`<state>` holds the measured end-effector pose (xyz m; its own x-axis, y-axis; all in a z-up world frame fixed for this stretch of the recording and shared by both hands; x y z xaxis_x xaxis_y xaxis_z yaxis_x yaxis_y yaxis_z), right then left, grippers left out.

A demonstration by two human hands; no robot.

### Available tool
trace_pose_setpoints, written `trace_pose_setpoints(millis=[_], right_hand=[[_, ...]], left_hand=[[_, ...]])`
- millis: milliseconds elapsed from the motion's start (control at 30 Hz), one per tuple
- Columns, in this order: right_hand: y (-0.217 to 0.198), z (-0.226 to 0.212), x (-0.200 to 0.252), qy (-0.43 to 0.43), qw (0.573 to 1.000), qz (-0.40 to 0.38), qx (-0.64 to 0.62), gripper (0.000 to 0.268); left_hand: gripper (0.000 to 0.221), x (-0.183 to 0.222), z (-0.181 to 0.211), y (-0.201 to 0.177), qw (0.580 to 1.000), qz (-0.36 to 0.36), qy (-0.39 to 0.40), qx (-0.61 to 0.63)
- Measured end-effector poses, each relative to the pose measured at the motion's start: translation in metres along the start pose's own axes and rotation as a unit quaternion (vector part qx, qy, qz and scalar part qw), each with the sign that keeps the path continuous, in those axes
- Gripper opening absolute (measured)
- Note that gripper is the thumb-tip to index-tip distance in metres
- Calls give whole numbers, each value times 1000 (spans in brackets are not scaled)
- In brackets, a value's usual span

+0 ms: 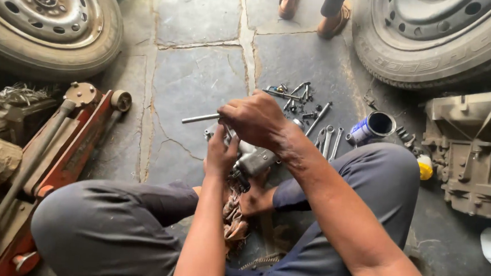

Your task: Cleaning and repairing mechanical engine components on a workshop floor.

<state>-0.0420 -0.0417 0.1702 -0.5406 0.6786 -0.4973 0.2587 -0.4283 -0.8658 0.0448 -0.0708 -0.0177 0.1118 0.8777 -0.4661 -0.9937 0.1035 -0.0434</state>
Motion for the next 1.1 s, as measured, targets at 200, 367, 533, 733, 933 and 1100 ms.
trace_pose_setpoints(millis=[200, 367, 533, 733, 933, 1100], right_hand=[[-38, 44, 9, -22, 999, 16, 45, 9], [-47, 82, 8, -22, 993, 28, 112, 7], [-20, 87, 19, -37, 995, 14, 92, 12], [-18, 84, 24, -64, 994, 32, 82, 12], [-9, 83, 19, -36, 995, -49, 85, 10], [10, 85, 42, 73, 991, -98, -51, 20]], left_hand=[[16, -42, 25, 43, 993, -102, -52, -37], [21, -77, 2, 78, 985, -161, -53, 38], [23, -67, -38, 80, 986, -148, -63, 46], [28, -63, -40, 81, 983, -139, -104, 63], [27, -63, -38, 84, 984, -151, -97, 18], [27, -60, -42, 83, 982, -166, -85, 1]])
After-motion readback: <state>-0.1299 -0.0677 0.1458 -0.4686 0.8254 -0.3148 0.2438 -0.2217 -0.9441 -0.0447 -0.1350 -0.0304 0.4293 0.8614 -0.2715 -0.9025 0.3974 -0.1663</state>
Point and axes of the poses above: each hand's wrist, its own x-axis away from the middle knuckle, its own y-axis out of the palm, z = x × y, the point moved 10 cm from there along -x, towards the middle knuckle, and after that the axes turned 9 degrees about x, right-handed, at the moved point
